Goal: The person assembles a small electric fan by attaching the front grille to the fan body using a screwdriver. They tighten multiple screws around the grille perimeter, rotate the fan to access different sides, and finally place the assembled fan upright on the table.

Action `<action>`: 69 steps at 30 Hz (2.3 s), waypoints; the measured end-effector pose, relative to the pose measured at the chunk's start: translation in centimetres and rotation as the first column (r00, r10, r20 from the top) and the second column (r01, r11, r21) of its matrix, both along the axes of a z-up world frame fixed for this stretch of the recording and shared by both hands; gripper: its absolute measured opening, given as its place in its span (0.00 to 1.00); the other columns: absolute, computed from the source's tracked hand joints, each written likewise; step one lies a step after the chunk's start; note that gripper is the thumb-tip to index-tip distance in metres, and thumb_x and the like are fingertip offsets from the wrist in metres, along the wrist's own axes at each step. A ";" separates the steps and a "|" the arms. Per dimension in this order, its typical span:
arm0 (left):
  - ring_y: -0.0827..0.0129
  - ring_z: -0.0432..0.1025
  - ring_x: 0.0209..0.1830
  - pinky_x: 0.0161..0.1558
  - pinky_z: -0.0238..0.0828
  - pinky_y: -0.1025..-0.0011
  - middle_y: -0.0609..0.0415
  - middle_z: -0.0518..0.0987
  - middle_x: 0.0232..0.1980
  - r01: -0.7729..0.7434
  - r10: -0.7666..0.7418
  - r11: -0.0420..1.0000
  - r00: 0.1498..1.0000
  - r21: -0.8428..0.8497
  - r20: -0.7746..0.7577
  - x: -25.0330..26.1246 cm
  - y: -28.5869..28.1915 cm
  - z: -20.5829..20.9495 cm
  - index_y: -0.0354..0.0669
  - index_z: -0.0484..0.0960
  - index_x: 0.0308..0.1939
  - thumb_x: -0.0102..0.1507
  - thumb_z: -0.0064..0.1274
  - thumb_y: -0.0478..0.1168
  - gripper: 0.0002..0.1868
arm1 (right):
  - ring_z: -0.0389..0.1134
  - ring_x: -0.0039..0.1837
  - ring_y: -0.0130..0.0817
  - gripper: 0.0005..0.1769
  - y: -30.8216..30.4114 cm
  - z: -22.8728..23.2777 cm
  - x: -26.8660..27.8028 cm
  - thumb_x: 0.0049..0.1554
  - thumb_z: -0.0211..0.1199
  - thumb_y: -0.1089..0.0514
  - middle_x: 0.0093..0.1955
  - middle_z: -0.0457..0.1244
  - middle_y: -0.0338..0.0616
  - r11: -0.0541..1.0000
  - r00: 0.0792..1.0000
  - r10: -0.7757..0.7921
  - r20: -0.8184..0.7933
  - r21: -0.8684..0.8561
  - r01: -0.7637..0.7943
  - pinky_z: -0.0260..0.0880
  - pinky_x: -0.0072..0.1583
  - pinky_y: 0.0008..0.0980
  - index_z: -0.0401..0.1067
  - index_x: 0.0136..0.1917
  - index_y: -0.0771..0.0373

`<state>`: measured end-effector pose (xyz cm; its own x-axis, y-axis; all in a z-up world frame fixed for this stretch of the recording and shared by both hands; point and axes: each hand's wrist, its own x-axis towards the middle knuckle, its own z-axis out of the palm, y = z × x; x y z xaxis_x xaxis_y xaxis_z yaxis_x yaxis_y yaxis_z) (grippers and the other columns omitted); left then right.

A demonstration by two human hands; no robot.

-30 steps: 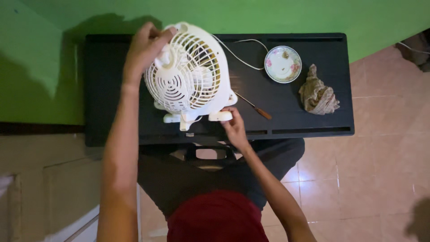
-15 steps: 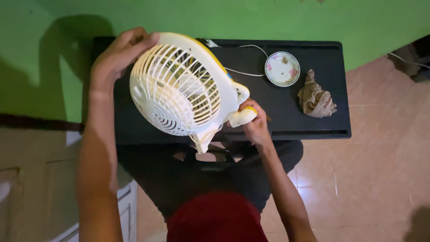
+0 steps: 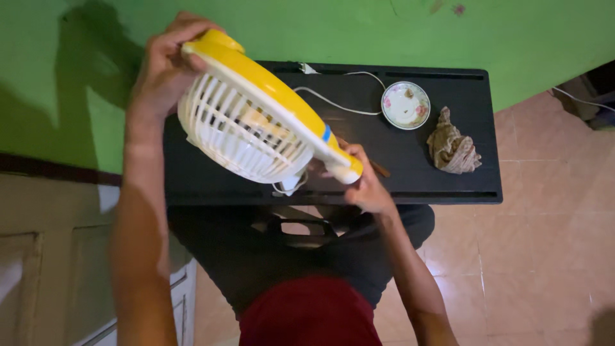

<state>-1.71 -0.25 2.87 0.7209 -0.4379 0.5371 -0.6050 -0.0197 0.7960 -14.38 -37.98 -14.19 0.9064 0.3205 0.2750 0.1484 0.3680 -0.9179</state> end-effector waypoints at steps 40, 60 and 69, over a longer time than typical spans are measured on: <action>0.49 0.69 0.70 0.68 0.67 0.55 0.44 0.78 0.65 -0.278 0.041 0.801 0.909 0.529 0.415 -12.9 -2.7 8.4 0.34 0.74 0.56 0.44 0.75 0.41 0.39 | 0.68 0.62 0.42 0.30 10.1 -4.6 14.7 0.63 0.52 0.41 0.61 0.67 0.51 0.940 0.758 0.318 -0.569 0.295 -0.174 0.69 0.65 0.44 0.68 0.66 0.67; 0.46 0.72 0.65 0.64 0.70 0.55 0.36 0.77 0.63 -0.462 0.136 0.589 0.865 0.663 0.483 -3.3 -5.4 -0.7 0.35 0.72 0.65 0.44 0.75 0.45 0.48 | 0.74 0.45 0.29 0.15 6.6 18.9 25.8 0.67 0.57 0.53 0.46 0.68 0.39 0.865 0.964 -0.073 0.257 -0.465 0.190 0.76 0.49 0.27 0.73 0.55 0.68; 0.52 0.69 0.68 0.71 0.62 0.57 0.42 0.75 0.66 -0.475 0.080 0.551 0.849 0.686 0.523 1.3 -7.9 -2.2 0.34 0.73 0.64 0.47 0.75 0.45 0.44 | 0.77 0.50 0.31 0.18 6.1 16.4 26.7 0.65 0.59 0.54 0.49 0.70 0.47 0.912 0.988 -0.095 0.120 -0.388 0.135 0.78 0.53 0.25 0.73 0.57 0.73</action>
